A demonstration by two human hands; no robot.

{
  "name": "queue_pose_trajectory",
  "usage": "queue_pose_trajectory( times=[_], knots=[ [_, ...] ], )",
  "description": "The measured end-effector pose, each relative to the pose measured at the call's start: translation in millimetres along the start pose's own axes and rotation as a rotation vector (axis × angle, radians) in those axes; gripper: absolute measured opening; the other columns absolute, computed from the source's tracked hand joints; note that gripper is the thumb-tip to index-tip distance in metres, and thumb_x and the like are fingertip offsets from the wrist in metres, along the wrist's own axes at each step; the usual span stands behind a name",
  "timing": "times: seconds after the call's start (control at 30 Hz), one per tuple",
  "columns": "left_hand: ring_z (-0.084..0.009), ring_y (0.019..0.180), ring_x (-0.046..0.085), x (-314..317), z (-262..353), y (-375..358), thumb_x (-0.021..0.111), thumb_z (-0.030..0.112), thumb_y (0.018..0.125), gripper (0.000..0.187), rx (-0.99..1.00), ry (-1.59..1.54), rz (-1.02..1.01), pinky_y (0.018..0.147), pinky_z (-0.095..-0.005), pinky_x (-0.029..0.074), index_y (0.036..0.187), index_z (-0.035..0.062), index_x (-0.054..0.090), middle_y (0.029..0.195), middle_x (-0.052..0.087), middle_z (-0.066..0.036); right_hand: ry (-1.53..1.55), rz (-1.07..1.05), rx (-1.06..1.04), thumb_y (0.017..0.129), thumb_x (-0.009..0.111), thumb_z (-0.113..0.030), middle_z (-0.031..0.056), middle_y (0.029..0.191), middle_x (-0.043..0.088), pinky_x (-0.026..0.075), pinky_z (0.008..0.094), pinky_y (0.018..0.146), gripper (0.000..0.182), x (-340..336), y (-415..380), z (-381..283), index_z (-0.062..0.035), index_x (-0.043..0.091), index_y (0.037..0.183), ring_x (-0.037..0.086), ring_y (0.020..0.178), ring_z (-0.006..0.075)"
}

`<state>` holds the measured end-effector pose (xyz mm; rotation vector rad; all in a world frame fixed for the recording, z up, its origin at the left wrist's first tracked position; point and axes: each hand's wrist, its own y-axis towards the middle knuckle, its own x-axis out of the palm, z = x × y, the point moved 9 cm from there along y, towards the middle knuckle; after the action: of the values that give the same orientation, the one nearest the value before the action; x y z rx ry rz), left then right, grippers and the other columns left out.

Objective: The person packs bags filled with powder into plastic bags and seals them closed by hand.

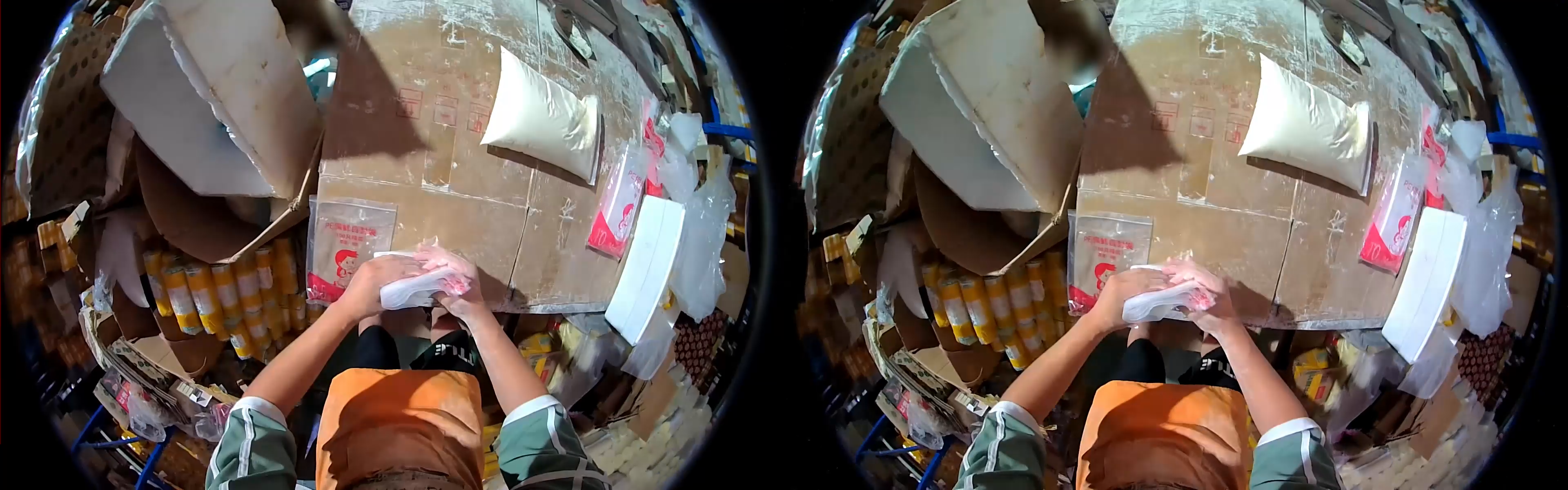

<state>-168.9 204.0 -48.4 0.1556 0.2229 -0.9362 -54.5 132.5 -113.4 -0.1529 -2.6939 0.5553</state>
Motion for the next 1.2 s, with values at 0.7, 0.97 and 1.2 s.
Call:
queue_pose_trajectory(
  times=[0.7, 0.97, 1.2],
  knots=[
    [-0.0266, 0.106, 0.05, -99.9, -101.5, -7.0, 0.058, 0.012, 0.078, 0.035, -0.29, 0.944, 0.115, 0.087, -0.0373, 0.042, 0.112, 0.0076, 0.057, 0.109, 0.054, -0.01, -0.763, 0.648, 0.197, 0.071, 0.076, -0.022, 0.0201, 0.083, 0.066, 0.05, 0.0386, 0.071, 0.038, -86.8, -100.2, -30.2, 0.0084, 0.063, 0.091, 0.065, 0.075, 0.0275],
    [-0.0282, 0.109, 0.049, -96.2, -105.0, -19.1, 0.05, 0.008, 0.08, 0.041, -0.203, 0.951, 0.177, 0.097, -0.0346, 0.04, 0.12, -0.0003, 0.053, 0.113, 0.052, -0.014, -0.837, 0.78, 0.22, 0.069, 0.08, -0.031, 0.0232, 0.084, 0.064, 0.049, 0.0409, 0.072, 0.048, -98.1, -143.2, -37.5, 0.01, 0.061, 0.086, 0.063, 0.077, 0.0314],
    [-0.0289, 0.118, 0.045, -92.4, -102.3, -25.3, 0.05, 0.009, 0.08, 0.042, -0.19, 0.952, 0.206, 0.103, -0.0373, 0.035, 0.121, 0.002, 0.053, 0.119, 0.052, -0.012, -0.874, 0.738, 0.287, 0.069, 0.08, -0.028, 0.0219, 0.081, 0.064, 0.049, 0.0404, 0.07, 0.045, -112.9, -146.2, -22.0, 0.0093, 0.061, 0.085, 0.064, 0.076, 0.0299]
  ],
)
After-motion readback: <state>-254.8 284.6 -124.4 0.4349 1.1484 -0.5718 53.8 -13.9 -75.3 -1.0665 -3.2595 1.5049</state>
